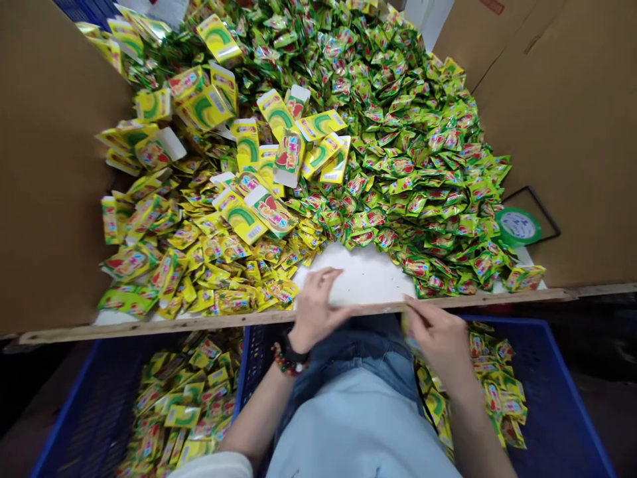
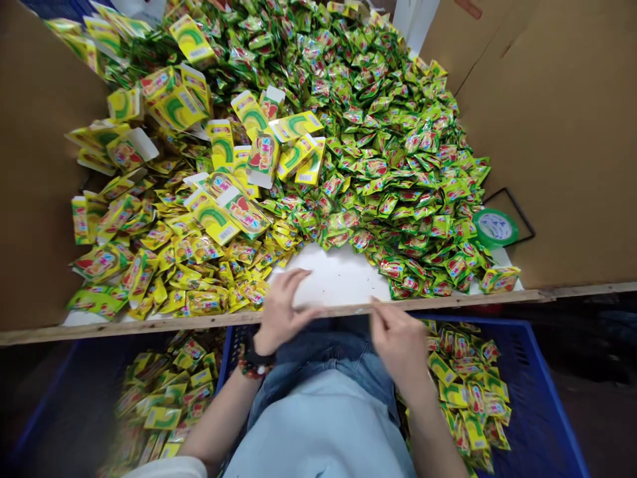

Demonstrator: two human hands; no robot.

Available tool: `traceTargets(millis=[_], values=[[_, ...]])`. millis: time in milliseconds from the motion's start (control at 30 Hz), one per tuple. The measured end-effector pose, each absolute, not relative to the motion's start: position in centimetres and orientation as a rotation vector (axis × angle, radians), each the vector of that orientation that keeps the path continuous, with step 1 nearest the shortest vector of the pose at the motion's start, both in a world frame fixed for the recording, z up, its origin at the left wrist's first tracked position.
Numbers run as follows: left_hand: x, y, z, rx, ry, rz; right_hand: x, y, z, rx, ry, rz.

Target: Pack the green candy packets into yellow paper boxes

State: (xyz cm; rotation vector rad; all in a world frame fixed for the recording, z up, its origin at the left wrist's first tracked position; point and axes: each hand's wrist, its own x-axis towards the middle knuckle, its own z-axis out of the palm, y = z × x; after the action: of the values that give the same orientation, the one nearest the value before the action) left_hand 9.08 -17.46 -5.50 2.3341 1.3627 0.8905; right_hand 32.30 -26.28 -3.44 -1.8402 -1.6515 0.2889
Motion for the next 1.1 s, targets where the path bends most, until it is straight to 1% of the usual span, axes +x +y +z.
traceTargets(millis=[67, 133, 233, 300, 367, 467, 533, 600, 633, 700, 767, 800, 867, 1033, 1100], values=[[6.3, -15.7, -4.7, 2.302, 1.812, 0.759, 35.9, -27.2, -3.8, -2.128, -1.731, 0.063], [4.2, -13.7, -4.3, 2.324, 2.035, 0.503, 38.0, -26.7, -4.5, -2.143, -1.835, -0.037], [3.1, -11.2, -4.2, 2.467, 1.998, 0.190, 38.0, -23.5, -5.7, -2.000, -1.898, -0.080], [3.2, -10.2, -4.1, 2.539, 1.934, 0.100, 37.0, -21.0, -6.2, -1.979, -1.936, -0.104], [3.3, -10.0, -3.8, 2.577, 1.902, 0.085, 36.3, -19.2, -6.6, -2.005, -1.964, -0.122], [3.0, -10.6, -3.1, 2.562, 1.873, 0.231, 36.2, -18.4, -7.1, -1.961, -1.895, -0.091], [2.8, -11.6, -2.7, 2.442, 1.850, 0.452, 36.1, -18.5, -7.1, -1.891, -1.727, -0.067], [3.2, -12.8, -2.7, 2.194, 1.783, 0.699, 35.3, -18.7, -6.7, -1.812, -1.487, 0.011], [3.8, -13.4, -2.7, 2.029, 1.715, 0.808, 34.4, -18.8, -6.3, -1.756, -1.377, 0.113], [5.4, -14.5, -3.1, 1.679, 1.522, 0.964, 32.0, -18.9, -5.3, -1.590, -1.259, 0.457], [7.4, -15.5, -3.5, 1.392, 1.335, 1.035, 29.1, -18.9, -4.4, -1.388, -1.243, 0.812], [8.3, -15.9, -3.7, 1.294, 1.268, 1.042, 27.7, -18.9, -4.1, -1.313, -1.233, 0.916], [9.9, -16.6, -3.9, 1.175, 1.177, 1.036, 25.7, -18.9, -3.9, -1.276, -1.182, 0.965], [11.4, -17.8, -4.4, 1.088, 1.101, 1.103, 24.4, -18.8, -4.7, -1.415, -1.086, 0.845], [11.7, -18.2, -4.6, 1.064, 1.088, 1.128, 24.5, -18.9, -4.8, -1.410, -1.005, 0.917]])
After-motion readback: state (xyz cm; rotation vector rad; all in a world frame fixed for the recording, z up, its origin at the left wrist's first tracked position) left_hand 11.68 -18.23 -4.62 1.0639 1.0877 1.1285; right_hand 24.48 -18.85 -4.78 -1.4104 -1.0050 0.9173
